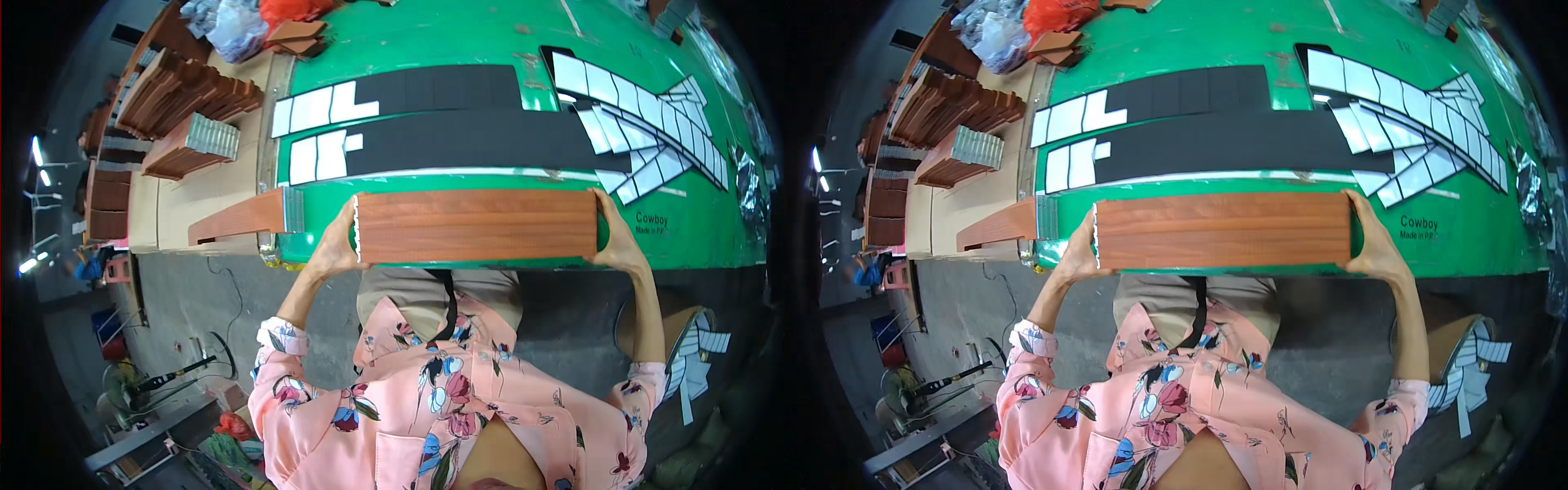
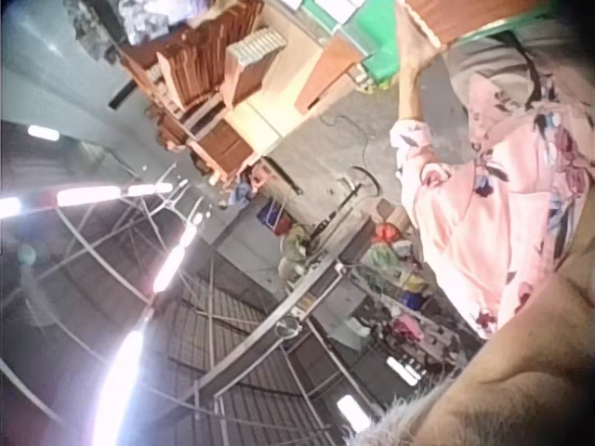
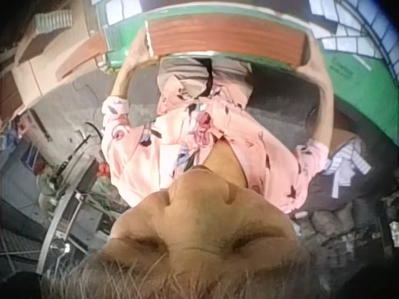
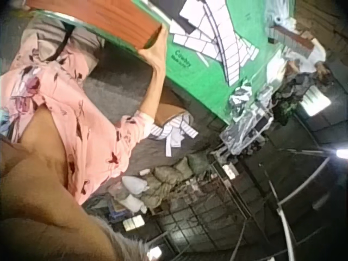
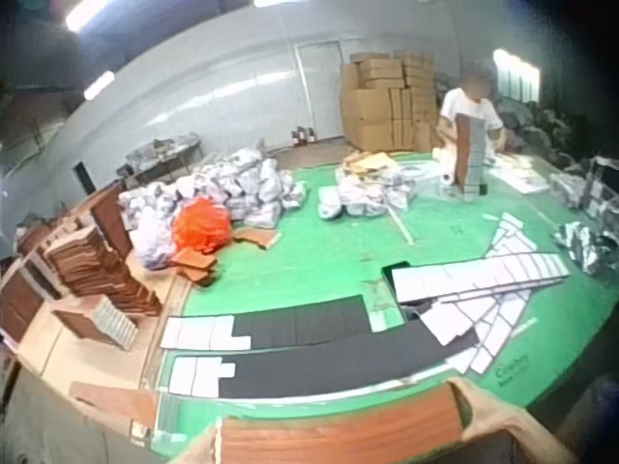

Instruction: Assembling or organizing wooden and black furniture trim components on a production table.

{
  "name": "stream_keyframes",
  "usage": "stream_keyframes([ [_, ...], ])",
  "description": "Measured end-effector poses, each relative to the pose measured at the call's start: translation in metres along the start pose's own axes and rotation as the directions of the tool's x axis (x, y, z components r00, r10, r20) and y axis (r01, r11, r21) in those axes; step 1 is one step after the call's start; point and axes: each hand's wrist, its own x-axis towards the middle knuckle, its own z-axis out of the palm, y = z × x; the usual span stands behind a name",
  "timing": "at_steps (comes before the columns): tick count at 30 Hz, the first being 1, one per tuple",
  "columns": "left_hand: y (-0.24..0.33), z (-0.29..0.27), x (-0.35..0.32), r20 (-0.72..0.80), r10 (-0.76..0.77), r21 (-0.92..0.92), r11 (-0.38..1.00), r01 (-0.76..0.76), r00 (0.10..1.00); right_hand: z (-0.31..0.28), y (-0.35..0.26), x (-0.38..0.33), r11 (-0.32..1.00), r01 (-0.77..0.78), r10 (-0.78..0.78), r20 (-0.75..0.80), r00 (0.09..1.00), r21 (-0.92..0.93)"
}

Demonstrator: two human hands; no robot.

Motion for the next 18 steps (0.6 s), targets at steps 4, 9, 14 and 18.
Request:
stream_keyframes([
  [4, 0.021, -0.014, -0.008, -0.035, -0.01, -0.05, 0.999, 0.008, 0.999, -0.002, -0.013, 0.0, 0.99, 0.019, -0.014, -0.038, 0.999, 0.138],
  [9, 0.008, -0.005, -0.003, 0.019, -0.047, -0.126, 0.991, 0.049, 0.999, 0.007, 0.001, 0.003, 0.974, -0.075, 0.068, 0.041, 0.997, 0.215],
  [14, 0.002, -0.006, -0.005, -0.007, -0.058, -0.082, 0.995, 0.057, 0.998, 0.01, -0.003, 0.004, 0.958, -0.095, 0.094, 0.017, 0.995, 0.271],
  [18, 0.039, -0.043, -0.007, 0.076, -0.159, -0.382, 0.907, 0.176, 0.984, -0.013, -0.026, 0.008, 0.824, -0.102, 0.114, 0.013, 0.993, 0.558],
])
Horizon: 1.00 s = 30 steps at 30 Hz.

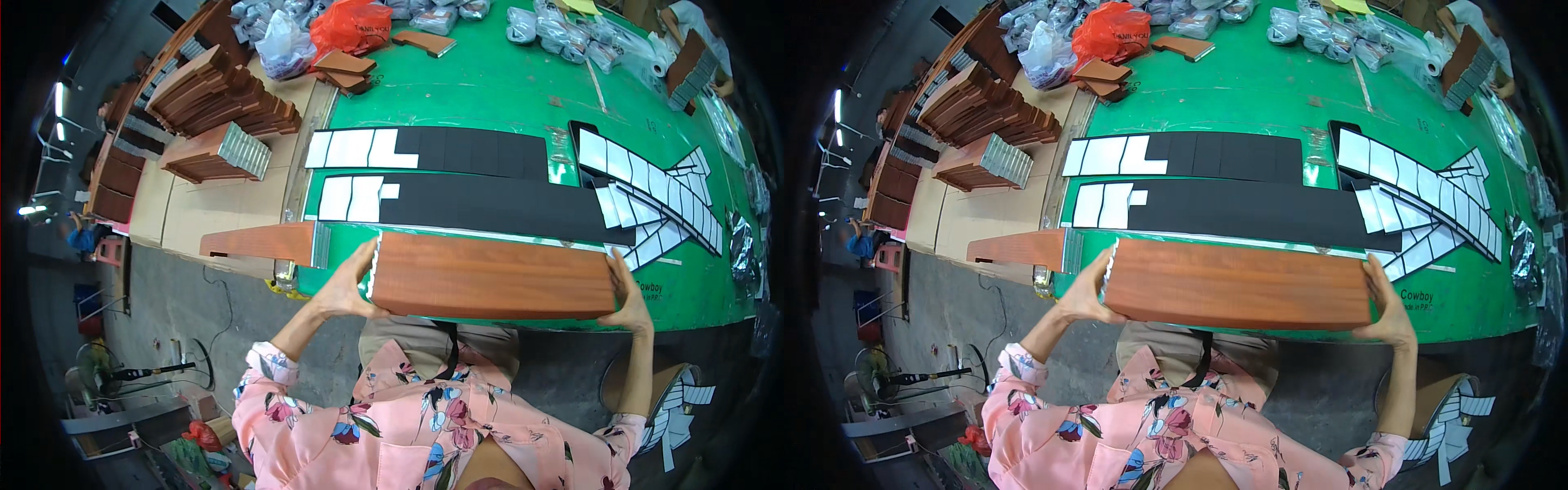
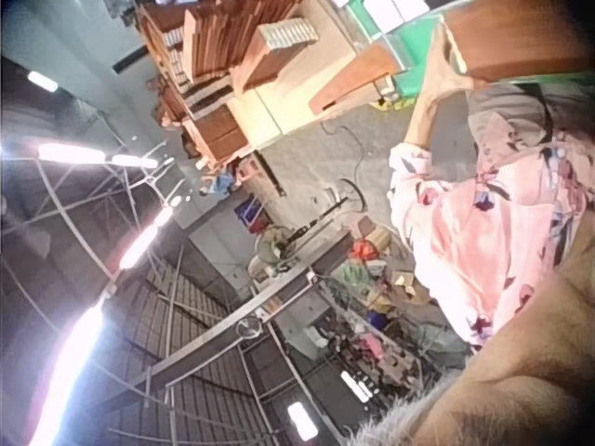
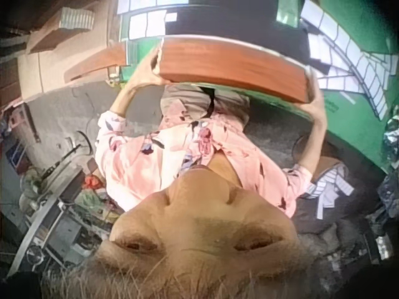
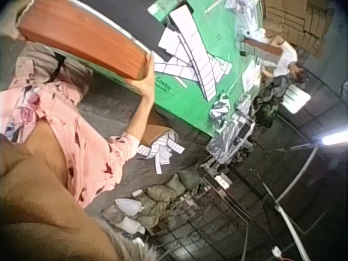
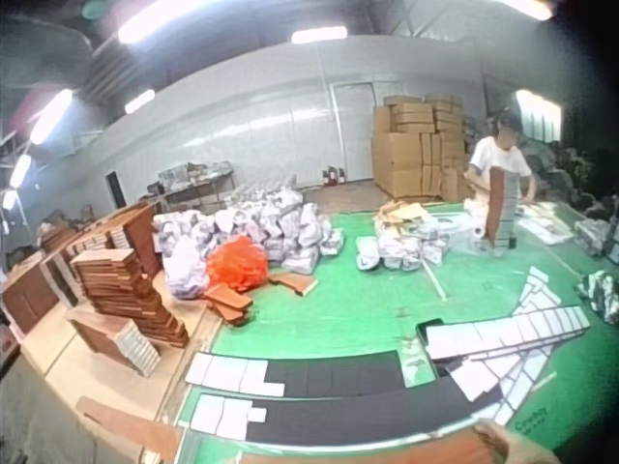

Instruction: Assembling or organizing wooden and black furniture trim components on a production table.

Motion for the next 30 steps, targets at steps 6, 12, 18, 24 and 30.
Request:
stream_keyframes([
  [6, 0.052, -0.065, 0.079, -0.118, 0.131, -0.301, 0.94, -0.161, 0.984, -0.009, -0.054, 0.084, 0.956, 0.228, -0.189, -0.204, 0.96, 0.186],
  [12, 0.044, -0.124, 0.197, -0.359, -0.159, -0.45, 0.893, -0.021, 0.92, 0.0, -0.096, 0.234, 0.96, 0.042, 0.041, -0.287, 0.957, 0.277],
  [18, -0.01, -0.159, 0.289, -0.376, -0.337, -0.479, 0.868, 0.131, 0.863, -0.019, -0.069, 0.336, 0.958, -0.121, 0.18, -0.213, 0.961, 0.26],
  [24, 0.004, -0.151, 0.307, -0.389, -0.353, -0.508, 0.853, 0.122, 0.851, -0.019, -0.07, 0.361, 0.953, -0.216, 0.264, -0.231, 0.936, 0.213],
  [30, -0.007, -0.178, 0.314, -0.294, -0.374, -0.388, 0.888, 0.248, 0.88, -0.026, -0.067, 0.369, 0.961, -0.264, 0.274, -0.209, 0.939, 0.077],
])
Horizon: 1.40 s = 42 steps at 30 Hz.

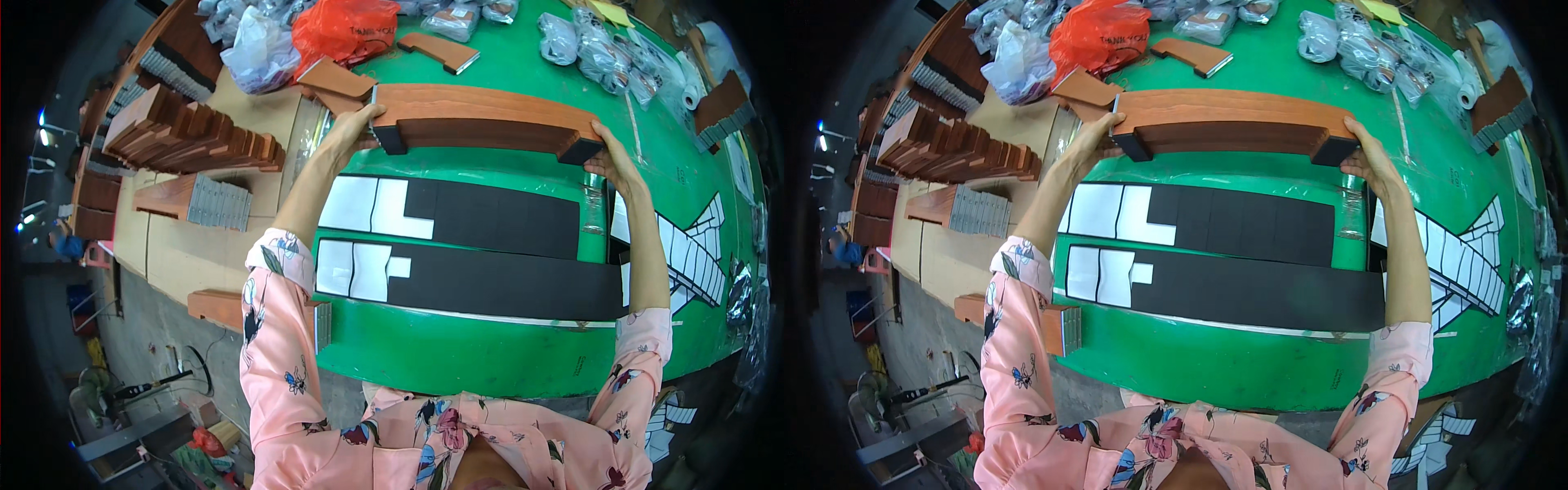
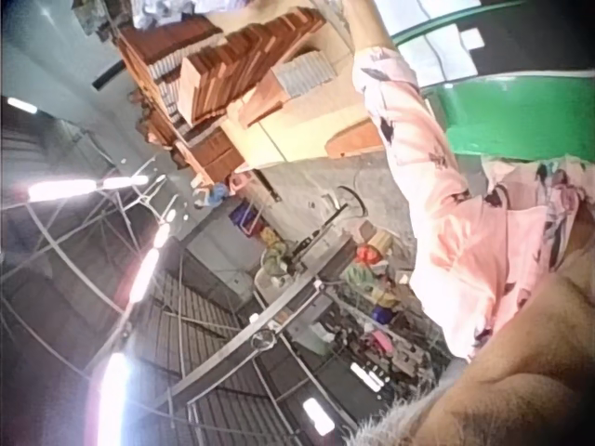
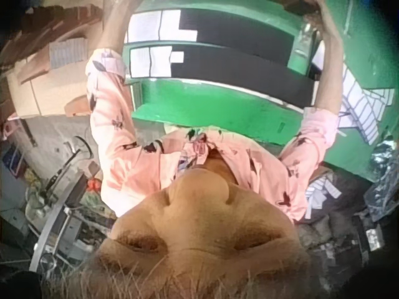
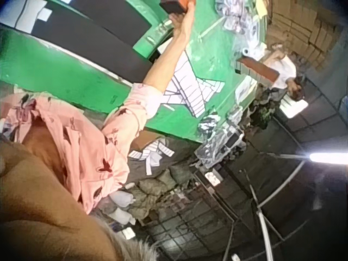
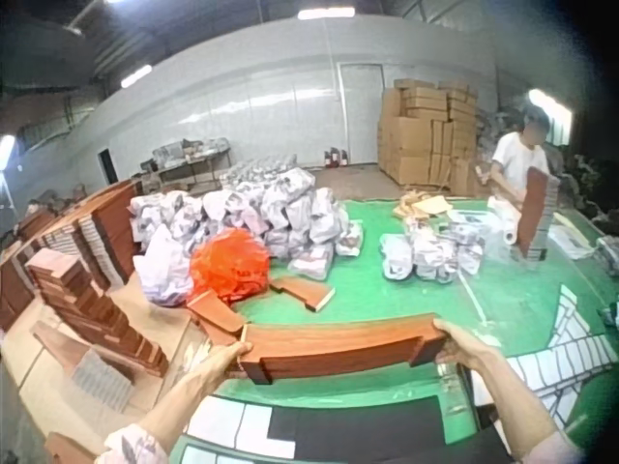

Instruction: Assembling or organizing wooden and black furniture trim components on a production table.

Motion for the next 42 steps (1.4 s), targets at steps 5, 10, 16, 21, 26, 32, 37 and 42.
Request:
stream_keyframes([
  [5, -0.002, -0.004, -0.006, -0.038, 0.051, 0.095, 0.994, -0.047, 0.998, -0.008, 0.004, 0.008, 0.995, -0.015, 0.02, 0.043, 0.999, -0.098],
  [10, -0.019, -0.002, -0.036, -0.147, 0.383, 0.362, 0.879, -0.31, 0.912, -0.007, 0.012, -0.006, 0.989, 0.1, -0.12, -0.189, 0.975, -0.112],
  [16, -0.031, -0.097, -0.228, 0.101, 0.447, 0.58, 0.699, -0.417, 0.889, -0.029, 0.037, -0.087, 0.889, 0.448, -0.411, -0.273, 0.87, 0.09],
  [21, -0.086, -0.187, -0.347, -0.374, 0.479, 0.472, 0.835, -0.282, 0.794, -0.003, 0.05, -0.138, 0.838, 0.505, -0.441, -0.289, 0.85, 0.205],
  [26, -0.158, -0.207, -0.375, -0.483, 0.308, 0.464, 0.884, -0.059, 0.819, 0.158, 0.045, -0.209, 0.853, 0.517, -0.519, 0.019, 0.854, 0.069],
  [32, -0.162, -0.174, -0.332, 0.121, 0.664, 0.975, 0.059, -0.213, 0.738, 0.308, 0.08, -0.264, 0.872, 0.468, -0.458, 0.574, 0.679, 0.142],
  [37, -0.15, -0.186, -0.314, 0.332, 0.506, 0.935, -0.068, -0.347, 0.796, 0.3, 0.096, -0.286, 0.895, 0.429, -0.417, 0.571, 0.707, 0.122],
  [42, -0.129, -0.16, -0.336, 0.372, 0.602, 0.894, -0.029, -0.446, 0.707, 0.252, 0.101, -0.312, 0.859, 0.511, -0.47, 0.379, 0.797, -0.009],
])
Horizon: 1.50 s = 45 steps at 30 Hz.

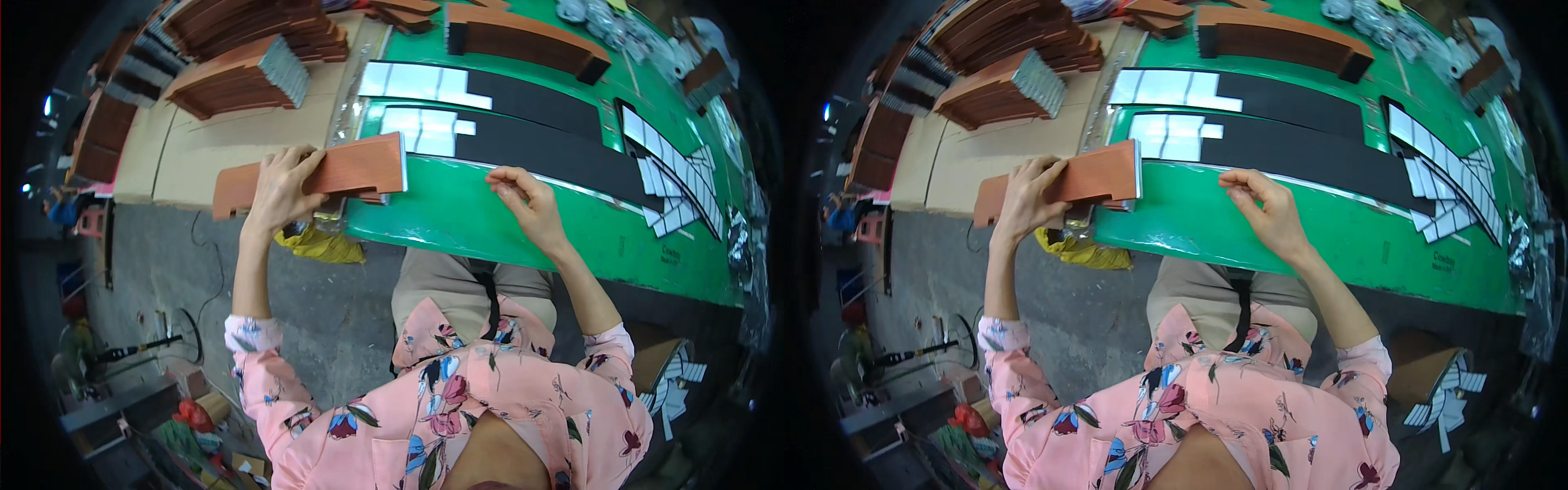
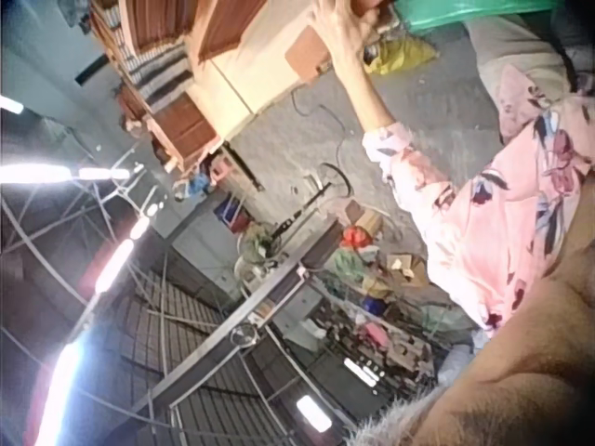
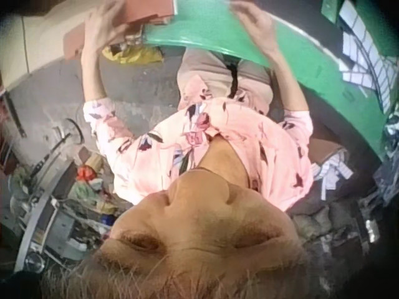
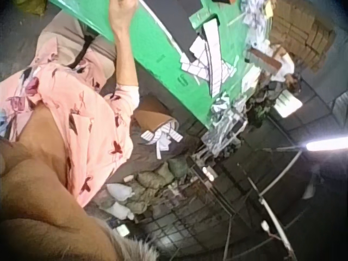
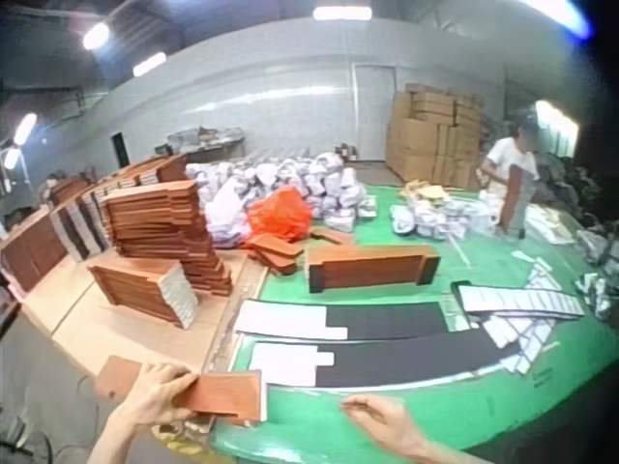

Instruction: Assembling or organizing wooden and black furniture trim components on a production table.

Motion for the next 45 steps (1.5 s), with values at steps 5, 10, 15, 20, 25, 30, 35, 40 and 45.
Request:
stream_keyframes([
  [5, 0.097, -0.009, 0.033, -0.023, 0.125, -0.163, 0.978, -0.127, 0.992, -0.003, -0.039, -0.037, 0.466, 0.581, -0.682, 0.148, 0.716, -0.668],
  [10, 0.183, 0.024, 0.071, 0.09, 0.212, -0.5, 0.855, -0.14, 0.973, -0.034, -0.011, -0.071, 0.582, 0.367, -0.638, -0.128, 0.759, -0.726],
  [15, 0.235, 0.035, 0.103, -0.026, 0.031, -0.81, 0.585, -0.039, 0.999, -0.048, -0.013, -0.098, 0.806, 0.243, -0.558, -0.559, 0.613, -0.539],
  [20, 0.266, 0.039, 0.119, 0.043, -0.296, -0.998, -0.046, 0.031, 0.954, -0.048, -0.039, -0.102, 0.814, 0.128, -0.36, -0.318, 0.877, -0.567],
  [25, 0.273, 0.078, 0.086, 0.295, -0.391, -0.913, -0.384, 0.137, 0.872, -0.074, -0.027, -0.093, 0.591, 0.09, -0.389, -0.185, 0.903, -0.801],
  [30, 0.219, 0.117, 0.031, -0.003, -0.687, -0.879, 0.348, 0.325, 0.727, -0.109, 0.012, -0.087, 0.518, 0.152, -0.351, -0.047, 0.935, -0.842],
  [35, 0.183, 0.126, 0.029, -0.172, -0.405, -0.698, 0.694, 0.179, 0.898, -0.104, 0.029, -0.073, 0.528, 0.156, -0.216, 0.045, 0.975, -0.835],
  [40, 0.181, 0.141, 0.033, -0.182, -0.404, -0.796, 0.595, 0.107, 0.896, -0.099, -0.009, -0.027, 0.623, 0.246, -0.239, 0.119, 0.964, -0.743],
  [45, 0.178, 0.149, 0.04, -0.258, -0.409, -0.813, 0.581, 0.032, 0.875, -0.036, 0.01, 0.071, 0.65, 0.295, -0.158, 0.256, 0.954, -0.7],
])
